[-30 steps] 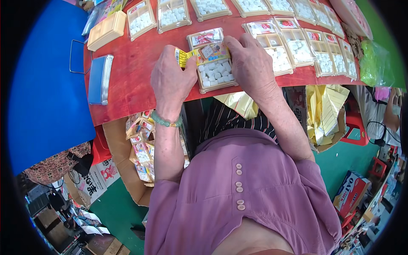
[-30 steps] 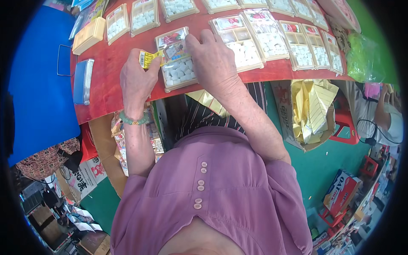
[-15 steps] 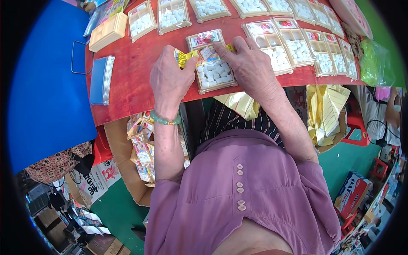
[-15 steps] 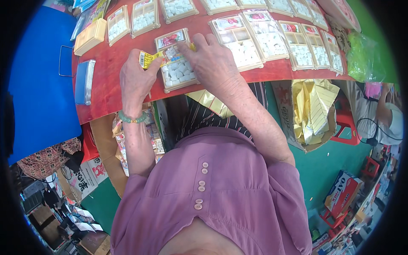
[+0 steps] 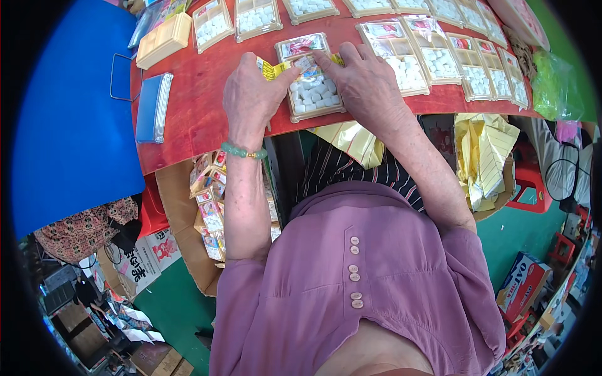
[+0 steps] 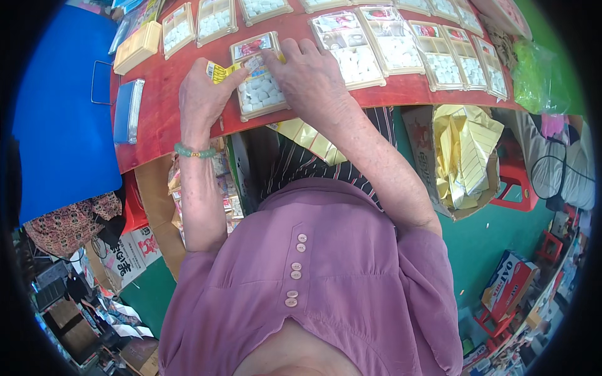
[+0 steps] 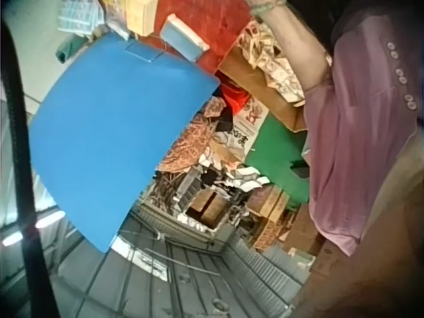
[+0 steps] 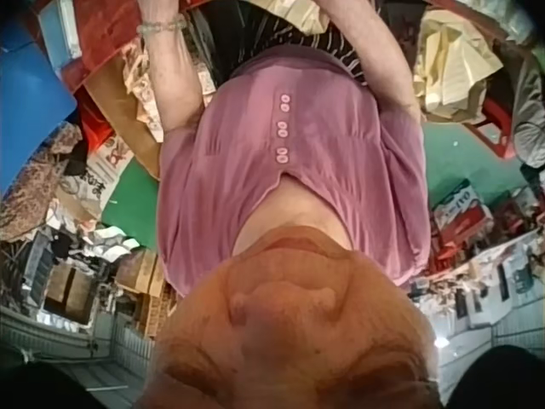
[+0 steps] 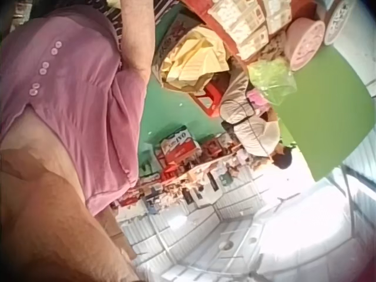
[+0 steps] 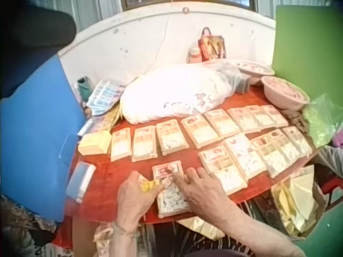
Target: The person is applying colorful adhesive labels to small plastic containers filled with white items.
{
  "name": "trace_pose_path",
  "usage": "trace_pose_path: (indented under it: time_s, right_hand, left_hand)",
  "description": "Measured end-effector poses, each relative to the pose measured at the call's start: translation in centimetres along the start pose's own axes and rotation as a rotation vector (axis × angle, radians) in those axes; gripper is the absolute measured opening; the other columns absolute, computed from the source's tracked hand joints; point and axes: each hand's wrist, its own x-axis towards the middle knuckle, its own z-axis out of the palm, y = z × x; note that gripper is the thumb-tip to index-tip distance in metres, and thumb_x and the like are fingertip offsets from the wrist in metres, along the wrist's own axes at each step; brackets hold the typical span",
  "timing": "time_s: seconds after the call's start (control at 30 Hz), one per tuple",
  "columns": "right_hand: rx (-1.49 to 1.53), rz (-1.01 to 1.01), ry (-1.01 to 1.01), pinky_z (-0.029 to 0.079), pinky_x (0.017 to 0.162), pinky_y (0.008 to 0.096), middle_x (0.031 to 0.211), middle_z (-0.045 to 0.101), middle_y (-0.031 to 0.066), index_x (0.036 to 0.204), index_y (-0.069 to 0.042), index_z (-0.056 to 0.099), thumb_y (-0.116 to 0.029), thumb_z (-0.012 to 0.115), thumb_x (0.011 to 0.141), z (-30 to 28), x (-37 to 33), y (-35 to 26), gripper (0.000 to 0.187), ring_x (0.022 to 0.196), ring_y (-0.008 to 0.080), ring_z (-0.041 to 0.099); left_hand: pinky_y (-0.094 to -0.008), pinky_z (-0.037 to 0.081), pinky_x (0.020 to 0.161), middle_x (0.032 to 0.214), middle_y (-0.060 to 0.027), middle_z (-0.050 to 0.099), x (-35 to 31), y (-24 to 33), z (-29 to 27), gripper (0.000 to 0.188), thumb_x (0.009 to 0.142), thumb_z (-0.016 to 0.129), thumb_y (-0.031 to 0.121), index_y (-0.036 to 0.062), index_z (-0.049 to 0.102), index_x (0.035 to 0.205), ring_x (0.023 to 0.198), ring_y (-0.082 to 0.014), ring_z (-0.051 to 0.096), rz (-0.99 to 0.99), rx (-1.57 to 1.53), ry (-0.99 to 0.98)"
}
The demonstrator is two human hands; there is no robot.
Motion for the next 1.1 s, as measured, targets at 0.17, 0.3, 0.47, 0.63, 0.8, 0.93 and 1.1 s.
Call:
trace_pose_path:
  time_s: [0.17,0.3,0.47,0.63,0.8,0.93,1.1]
  right_hand:
    - [-0.001,0.010,0.024,0.053,0.073,0.0341,0.097,0.054,0.0066,0.129,-0.016,0.059,-0.009,0.064,0.080,0.2,0.1,-0.2,0.049,0.090,0.0224,0.059]
    - [0.004,-0.009,0.079,0.051,0.072,0.0324,0.095,0.055,0.0063,0.121,-0.012,0.062,-0.010,0.067,0.076,0.3,-0.1,0.0,0.046,0.088,0.0210,0.058]
    - [-0.004,-0.012,0.108,0.051,0.070,0.0326,0.094,0.054,0.0060,0.119,-0.013,0.063,-0.010,0.067,0.075,0.5,-0.4,0.0,0.044,0.088,0.0207,0.058]
    - [0.024,-0.033,0.119,0.052,0.070,0.0334,0.093,0.054,0.0062,0.117,-0.014,0.064,-0.010,0.067,0.076,0.4,-0.6,0.4,0.042,0.088,0.0209,0.058]
    - [0.074,-0.033,0.144,0.053,0.069,0.0340,0.089,0.054,0.0070,0.115,-0.011,0.062,-0.010,0.066,0.076,0.6,-0.2,1.1,0.038,0.084,0.0222,0.061]
    - [0.062,-0.009,0.166,0.053,0.068,0.0336,0.086,0.054,0.0072,0.110,-0.009,0.061,-0.009,0.066,0.075,1.0,0.0,1.1,0.035,0.082,0.0227,0.061]
    - [0.065,0.034,0.113,0.052,0.071,0.0350,0.088,0.055,0.0047,0.114,-0.014,0.061,-0.011,0.068,0.079,0.9,-0.2,1.0,0.035,0.088,0.0234,0.061]
  left_hand:
    - [-0.0468,0.051,0.068,0.084,-0.0239,0.068,0.9,-0.5,-0.1,0.060,0.069,0.081,0.049,-0.0029,0.059,0.089,0.082,-0.0376,0.068,-0.018,0.011,-0.055]
    - [-0.0466,0.051,0.068,0.085,-0.0242,0.067,1.4,-0.8,-0.3,0.059,0.069,0.082,0.048,-0.0029,0.059,0.089,0.083,-0.0374,0.067,0.002,0.016,-0.081]
    - [-0.0466,0.050,0.068,0.083,-0.0234,0.067,0.6,-0.6,0.2,0.055,0.071,0.082,0.045,-0.0028,0.059,0.088,0.080,-0.0380,0.067,-0.019,-0.015,-0.008]
    - [-0.0454,0.050,0.067,0.080,-0.0231,0.068,-0.5,-0.4,0.1,0.050,0.074,0.081,0.041,-0.0027,0.060,0.088,0.076,-0.0374,0.067,-0.031,-0.039,0.020]
    - [-0.0446,0.050,0.066,0.076,-0.0222,0.067,-1.1,-0.6,0.6,0.043,0.075,0.080,0.036,-0.0022,0.062,0.086,0.074,-0.0364,0.067,-0.082,-0.152,0.044]
    - [-0.0424,0.050,0.064,0.074,-0.0206,0.068,-0.8,-0.8,0.9,0.039,0.076,0.079,0.031,-0.0023,0.063,0.086,0.071,-0.0337,0.068,-0.088,-0.206,0.043]
    - [-0.0387,0.050,0.060,0.072,-0.0185,0.068,-0.7,-0.9,0.8,0.035,0.076,0.079,0.027,-0.0028,0.064,0.084,0.067,-0.0277,0.068,-0.175,-0.454,-0.023]
